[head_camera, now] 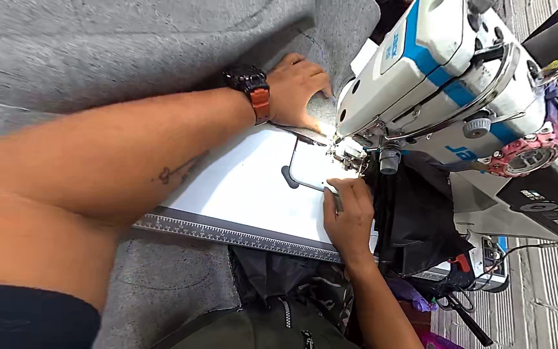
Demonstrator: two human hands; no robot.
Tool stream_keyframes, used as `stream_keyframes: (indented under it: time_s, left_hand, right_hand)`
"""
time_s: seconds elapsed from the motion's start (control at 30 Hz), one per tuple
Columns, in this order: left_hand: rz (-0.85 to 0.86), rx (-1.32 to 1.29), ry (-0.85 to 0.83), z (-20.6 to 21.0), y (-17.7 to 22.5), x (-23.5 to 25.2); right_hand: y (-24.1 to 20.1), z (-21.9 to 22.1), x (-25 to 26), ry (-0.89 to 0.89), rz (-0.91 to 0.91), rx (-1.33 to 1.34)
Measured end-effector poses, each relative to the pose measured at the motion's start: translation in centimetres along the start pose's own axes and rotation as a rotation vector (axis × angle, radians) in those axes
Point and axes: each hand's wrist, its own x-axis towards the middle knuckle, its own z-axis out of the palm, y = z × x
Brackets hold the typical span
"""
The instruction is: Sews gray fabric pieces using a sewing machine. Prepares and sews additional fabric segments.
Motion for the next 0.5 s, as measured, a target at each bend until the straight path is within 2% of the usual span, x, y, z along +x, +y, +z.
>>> stream_keyframes:
  time_s: [0.1, 0.23, 0.37, 0.5]
  left_hand:
    - [-0.204, -0.031, 0.03, -0.7, 0.2, -0.7]
    - [-0.451, -0.07, -0.058, -3.1, 2.4, -2.8]
    - [-0.576, -0.156, -0.022, -3.2, 4.7, -4.7]
    - [-0.654, -0.176, 0.024, -2.9, 6.1, -5.9]
  right_hand:
    - [0.3, -0.8, -0.7, 0.034, 0.072, 0.074]
    - [0.9, -1.9, -1.1, 0.006, 0.243, 0.321]
    - [1.3, -2.3, -1.5, 0.022, 0.329, 0.508]
    - [1.2, -2.3, -1.5, 0.017, 0.336, 0.536]
